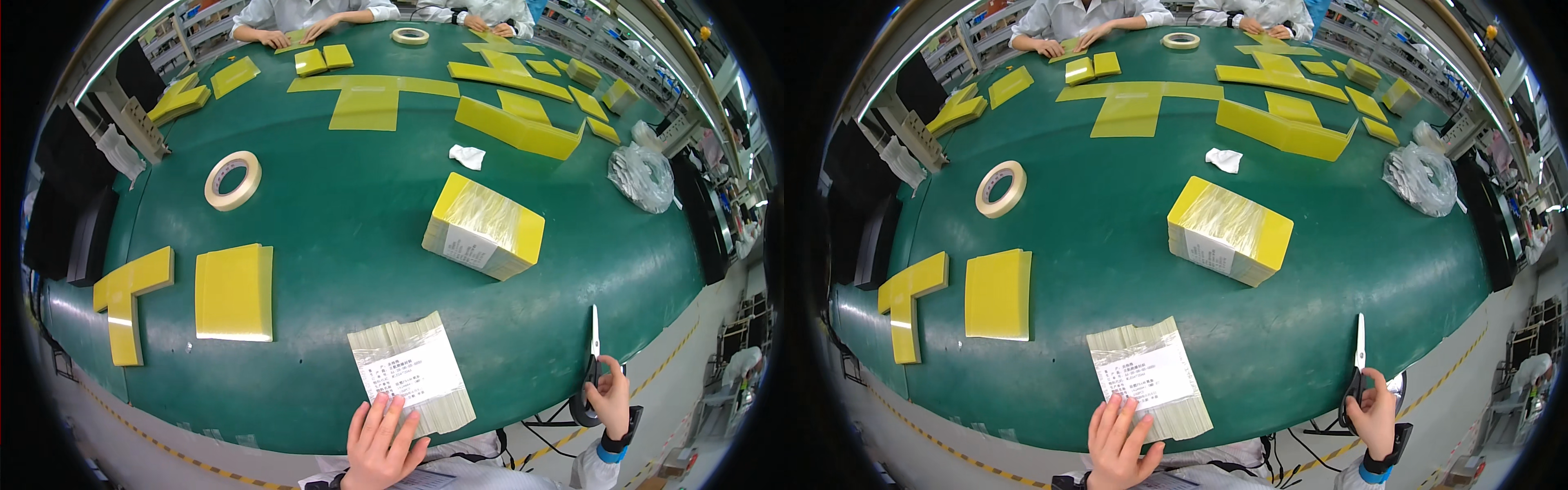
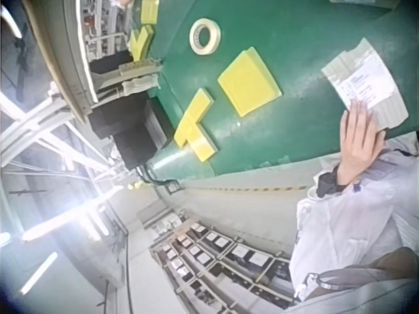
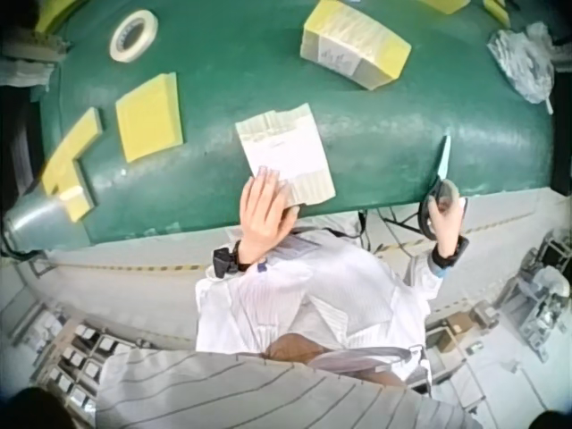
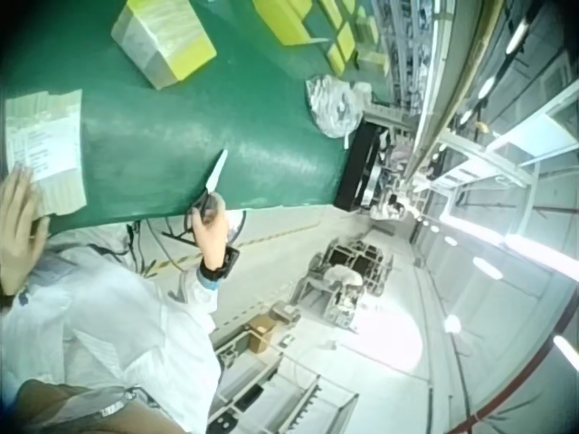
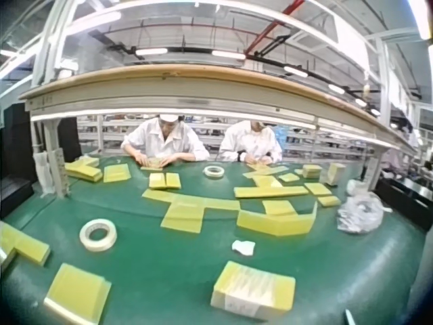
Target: The recorder is assembling and organizing stacks of yellow components with labels, using scissors to trim labels.
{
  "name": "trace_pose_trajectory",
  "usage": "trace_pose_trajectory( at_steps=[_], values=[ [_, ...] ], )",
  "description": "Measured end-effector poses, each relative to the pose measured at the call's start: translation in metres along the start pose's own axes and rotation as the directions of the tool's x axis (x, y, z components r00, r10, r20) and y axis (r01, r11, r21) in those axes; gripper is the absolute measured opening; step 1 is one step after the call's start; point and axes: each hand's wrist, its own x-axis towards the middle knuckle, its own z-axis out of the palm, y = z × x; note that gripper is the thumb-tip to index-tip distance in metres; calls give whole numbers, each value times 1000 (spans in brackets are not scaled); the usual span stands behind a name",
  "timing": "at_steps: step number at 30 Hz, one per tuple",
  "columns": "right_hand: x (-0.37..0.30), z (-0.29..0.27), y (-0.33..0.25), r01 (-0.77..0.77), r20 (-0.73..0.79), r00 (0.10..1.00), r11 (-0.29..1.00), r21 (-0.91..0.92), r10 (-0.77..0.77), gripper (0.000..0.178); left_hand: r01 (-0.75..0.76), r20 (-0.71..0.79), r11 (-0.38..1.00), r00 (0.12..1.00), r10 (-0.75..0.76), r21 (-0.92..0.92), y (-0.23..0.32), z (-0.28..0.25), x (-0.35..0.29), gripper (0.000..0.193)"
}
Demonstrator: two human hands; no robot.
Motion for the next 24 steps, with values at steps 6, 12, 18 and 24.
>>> trace_pose_trajectory(
  at_steps=[6, 12, 18, 24],
  values=[
    [-53, -2, -30, -61, 373, 881, 713, 698, -290, 99, -80, -143, 996, 987, 74, -38, -14, 32, -19, 40],
    [-53, 34, -73, -414, 756, 82, 668, 618, -649, 102, -100, -184, 993, 979, 86, -69, -19, 34, -23, 41],
    [-58, 31, -81, -402, 804, 79, 720, 566, -589, 93, -63, -191, 981, 981, 27, -185, -13, 19, -16, 31],
    [-64, 33, -88, -390, 798, 106, 714, 582, -593, 86, -19, -160, 999, 987, 25, 36, 5, -27, 37, 14]
  ],
)
